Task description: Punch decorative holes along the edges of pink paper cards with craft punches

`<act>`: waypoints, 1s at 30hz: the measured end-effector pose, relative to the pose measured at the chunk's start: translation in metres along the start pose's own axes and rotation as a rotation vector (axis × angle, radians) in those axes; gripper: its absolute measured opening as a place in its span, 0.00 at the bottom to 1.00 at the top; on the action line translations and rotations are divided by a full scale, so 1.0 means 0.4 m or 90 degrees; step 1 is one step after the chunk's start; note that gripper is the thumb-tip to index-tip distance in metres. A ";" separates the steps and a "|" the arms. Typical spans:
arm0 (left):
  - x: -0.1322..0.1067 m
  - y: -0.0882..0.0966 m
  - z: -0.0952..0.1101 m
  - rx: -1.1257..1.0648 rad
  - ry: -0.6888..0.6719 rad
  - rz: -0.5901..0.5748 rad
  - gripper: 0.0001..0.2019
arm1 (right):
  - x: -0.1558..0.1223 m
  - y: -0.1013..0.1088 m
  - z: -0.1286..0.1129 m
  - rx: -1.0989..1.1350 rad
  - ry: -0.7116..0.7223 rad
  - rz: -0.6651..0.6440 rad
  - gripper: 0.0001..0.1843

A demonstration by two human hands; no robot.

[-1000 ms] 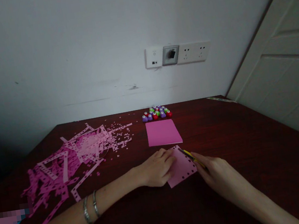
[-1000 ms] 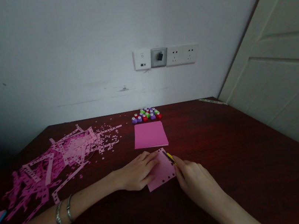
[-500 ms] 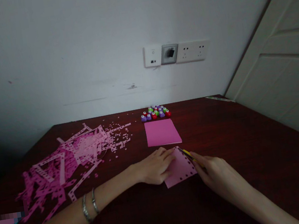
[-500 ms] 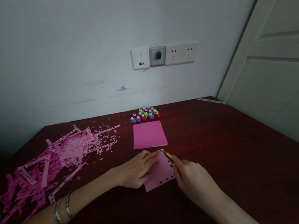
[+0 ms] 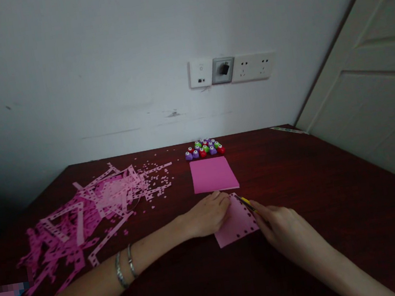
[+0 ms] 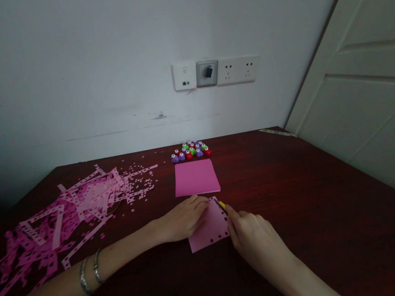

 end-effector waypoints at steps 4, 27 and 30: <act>0.010 -0.009 -0.011 -0.007 0.021 0.012 0.16 | 0.004 -0.001 -0.004 -0.036 -0.008 -0.026 0.20; 0.044 -0.022 -0.024 0.078 0.001 -0.043 0.21 | 0.013 0.009 -0.039 -0.164 -0.014 -0.105 0.23; 0.050 -0.020 -0.020 0.086 0.019 -0.051 0.19 | 0.003 0.007 -0.044 -0.184 -0.009 -0.108 0.23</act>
Point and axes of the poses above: each hand's wrist, its own x-axis towards the middle knuckle, its own y-axis out of the back of the hand, z = x × y, the point moved 3 cm from there along x, towards the middle knuckle, and after that the axes turned 2 degrees about -y, right-handed, at the moved point
